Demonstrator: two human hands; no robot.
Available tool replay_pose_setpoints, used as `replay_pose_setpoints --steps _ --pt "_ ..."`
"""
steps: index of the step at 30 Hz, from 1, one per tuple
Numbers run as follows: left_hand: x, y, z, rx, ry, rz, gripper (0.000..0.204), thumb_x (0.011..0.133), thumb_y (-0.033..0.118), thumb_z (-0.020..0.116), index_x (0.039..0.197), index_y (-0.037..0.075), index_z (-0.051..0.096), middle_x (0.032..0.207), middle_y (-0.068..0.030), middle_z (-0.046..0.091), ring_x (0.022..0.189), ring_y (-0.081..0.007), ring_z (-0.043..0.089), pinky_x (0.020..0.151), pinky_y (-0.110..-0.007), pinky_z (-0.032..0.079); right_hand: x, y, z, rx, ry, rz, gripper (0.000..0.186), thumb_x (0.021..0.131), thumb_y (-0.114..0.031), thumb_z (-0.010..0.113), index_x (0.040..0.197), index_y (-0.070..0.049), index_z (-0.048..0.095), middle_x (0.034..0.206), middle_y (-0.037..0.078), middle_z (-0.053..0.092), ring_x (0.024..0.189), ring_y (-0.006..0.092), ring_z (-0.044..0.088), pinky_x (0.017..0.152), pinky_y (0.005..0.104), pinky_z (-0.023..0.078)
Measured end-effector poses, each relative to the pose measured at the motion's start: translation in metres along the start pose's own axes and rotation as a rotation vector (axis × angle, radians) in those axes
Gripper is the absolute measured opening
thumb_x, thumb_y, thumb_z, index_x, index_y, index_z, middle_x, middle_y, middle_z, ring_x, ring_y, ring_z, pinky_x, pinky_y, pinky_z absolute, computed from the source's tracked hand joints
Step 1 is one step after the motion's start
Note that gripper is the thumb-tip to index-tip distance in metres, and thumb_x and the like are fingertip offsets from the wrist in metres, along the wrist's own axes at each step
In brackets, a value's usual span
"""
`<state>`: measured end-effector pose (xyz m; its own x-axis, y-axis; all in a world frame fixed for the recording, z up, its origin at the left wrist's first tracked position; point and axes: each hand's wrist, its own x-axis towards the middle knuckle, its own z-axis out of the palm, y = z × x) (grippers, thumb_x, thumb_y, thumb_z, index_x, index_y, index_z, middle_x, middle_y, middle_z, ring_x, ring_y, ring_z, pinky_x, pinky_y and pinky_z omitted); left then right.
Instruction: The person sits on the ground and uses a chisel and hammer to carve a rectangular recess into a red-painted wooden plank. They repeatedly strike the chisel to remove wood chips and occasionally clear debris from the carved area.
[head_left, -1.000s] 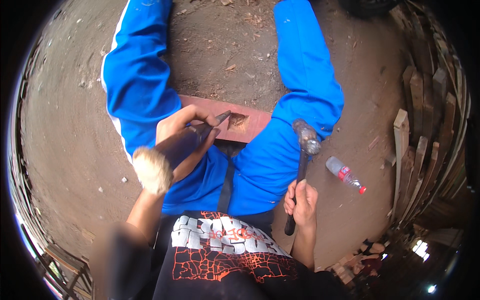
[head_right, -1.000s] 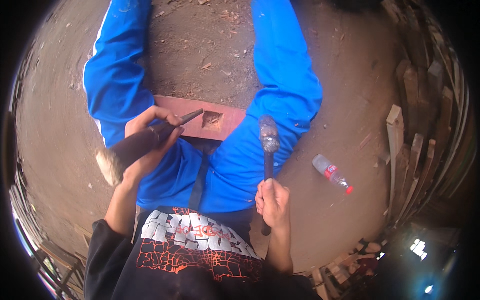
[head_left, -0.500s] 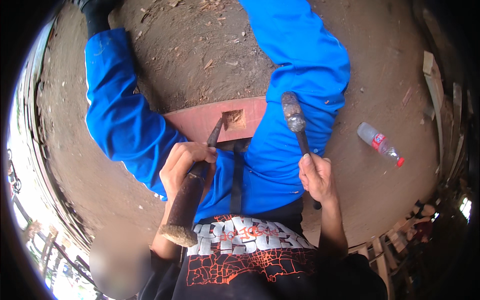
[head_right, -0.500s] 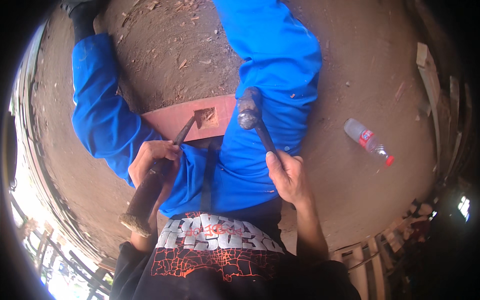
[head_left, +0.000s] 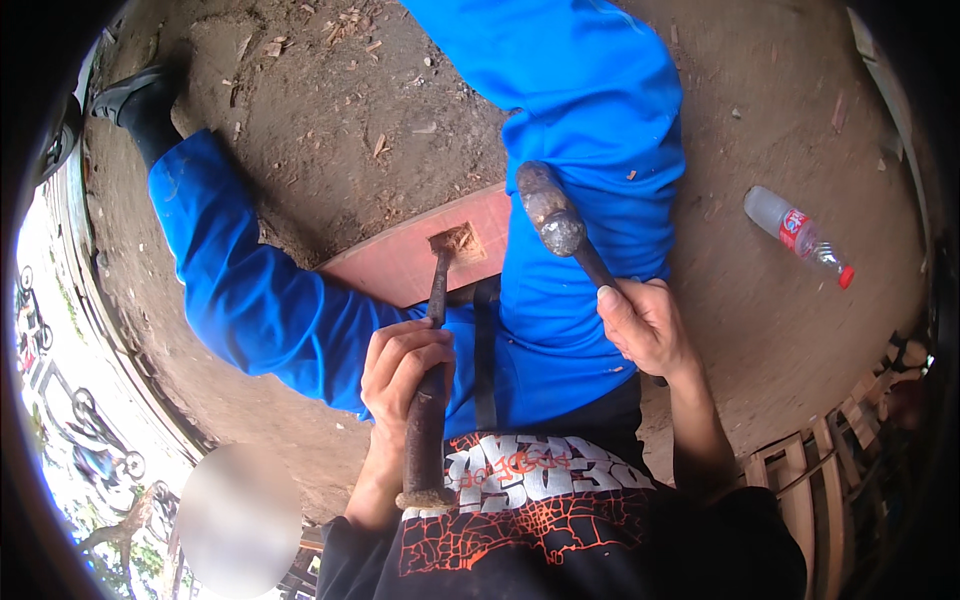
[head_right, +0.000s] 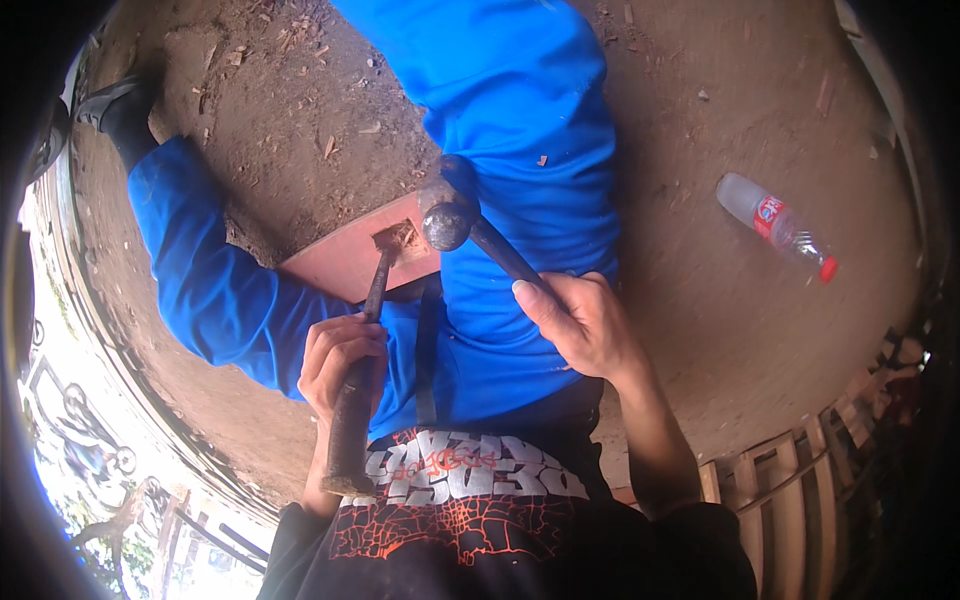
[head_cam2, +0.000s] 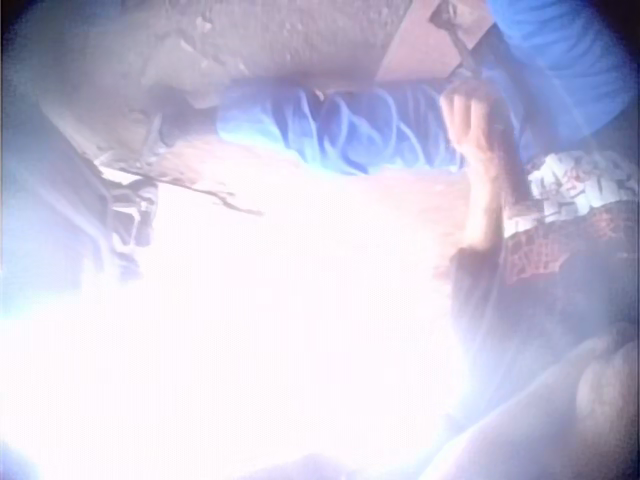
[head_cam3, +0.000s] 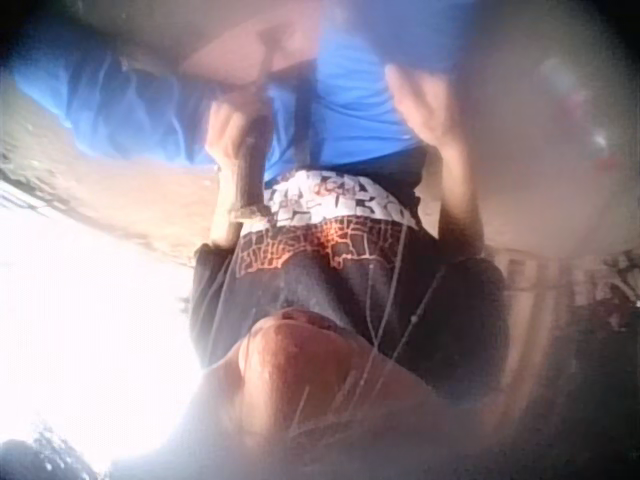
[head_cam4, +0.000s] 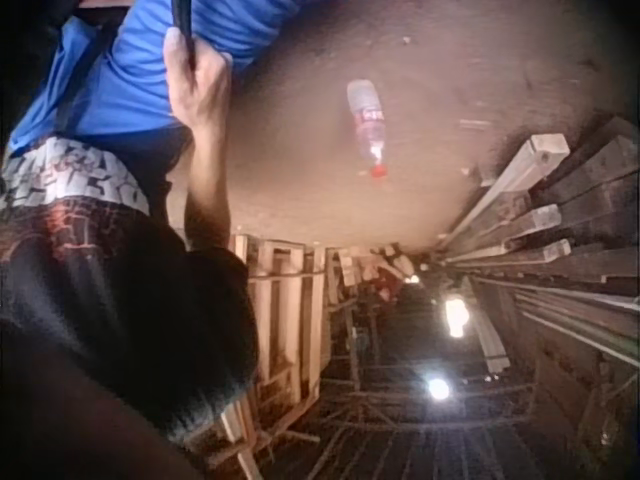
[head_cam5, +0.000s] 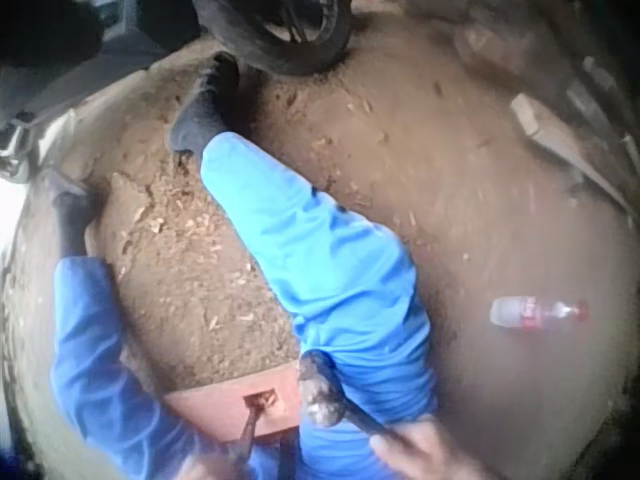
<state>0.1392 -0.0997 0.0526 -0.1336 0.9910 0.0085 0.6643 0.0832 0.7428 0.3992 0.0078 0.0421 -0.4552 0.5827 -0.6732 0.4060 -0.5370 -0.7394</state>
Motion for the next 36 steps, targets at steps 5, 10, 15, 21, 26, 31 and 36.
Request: replay_pose_setpoints --steps 5,10,15,21,26,31,36 --pt "0.002 -0.001 0.006 0.007 -0.007 -0.014 0.021 0.066 -0.006 0.075 0.077 0.005 0.062 0.081 -0.0083 0.067 0.085 -0.0275 0.067 0.075 -0.035 0.054 0.004 -0.002 -0.004 0.027 -0.029 0.014 0.049 0.098 -0.037 0.057 0.065 -0.002 0.055 0.05 0.0 0.044 0.047 0.0076 0.041 0.045 0.03 0.033" --pt "-0.003 -0.011 0.006 -0.134 0.076 0.049 0.016 0.068 -0.002 0.071 0.076 0.007 0.06 0.078 -0.0076 0.063 0.075 -0.0255 0.063 0.069 -0.035 0.052 0.007 -0.002 -0.008 -0.025 -0.035 -0.01 0.047 0.097 -0.035 0.061 0.064 -0.002 0.056 0.049 0.0 0.043 0.048 0.0078 0.039 0.045 0.0317 0.031" --pt "-0.013 0.005 -0.003 -0.639 0.258 -0.221 0.009 0.078 0.006 0.067 0.08 0.006 0.058 0.074 -0.0076 0.057 0.067 -0.0205 0.057 0.065 -0.033 0.047 0.009 -0.007 -0.01 -0.021 -0.055 -0.029 0.044 0.085 -0.04 0.075 0.067 -0.004 0.058 0.051 0.0 0.048 0.049 0.007 0.046 0.047 0.0284 0.036" --pt "0.029 0.028 0.018 -0.226 -0.2 -0.201 0.024 0.065 0.004 0.069 0.088 0.006 0.061 0.081 -0.0099 0.061 0.076 -0.0298 0.06 0.07 -0.039 0.047 0.001 -0.014 0.001 -0.083 -0.168 -0.231 0.07 0.057 -0.05 0.093 0.097 -0.003 0.06 0.057 -0.002 0.053 0.05 0.0051 0.05 0.049 0.0233 0.04" --pt "0.031 0.039 0.056 -0.253 -0.343 -0.099 0.03 0.066 0.002 0.066 0.094 0.006 0.056 0.086 -0.0135 0.06 0.085 -0.0341 0.059 0.076 -0.041 0.044 -0.007 -0.016 0.017 -0.034 -0.112 -0.452 0.085 0.047 -0.055 0.095 0.104 -0.004 0.059 0.067 -0.005 0.051 0.055 0.0034 0.046 0.051 0.0207 0.039" --pt "0.024 0.036 0.066 -0.218 -0.348 -0.107 0.033 0.071 0.004 0.065 0.102 0.003 0.053 0.089 -0.0149 0.057 0.085 -0.0364 0.056 0.074 -0.044 0.043 0.004 -0.02 0.008 -0.027 -0.05 -0.375 0.069 0.057 -0.033 0.093 0.109 -0.003 0.059 0.072 -0.002 0.053 0.066 0.0048 0.051 0.059 0.0225 0.041" --pt "0.017 0.042 0.063 -0.146 -0.347 -0.137 0.056 0.068 0.004 0.065 0.121 0.0 0.047 0.111 -0.0206 0.049 0.099 -0.039 0.051 0.087 -0.046 0.041 0.014 -0.007 0.001 0.187 -0.046 -0.337 0.055 0.062 -0.017 0.087 0.107 -0.002 0.059 0.089 0.002 0.061 0.079 0.0094 0.057 0.072 0.0251 0.047"
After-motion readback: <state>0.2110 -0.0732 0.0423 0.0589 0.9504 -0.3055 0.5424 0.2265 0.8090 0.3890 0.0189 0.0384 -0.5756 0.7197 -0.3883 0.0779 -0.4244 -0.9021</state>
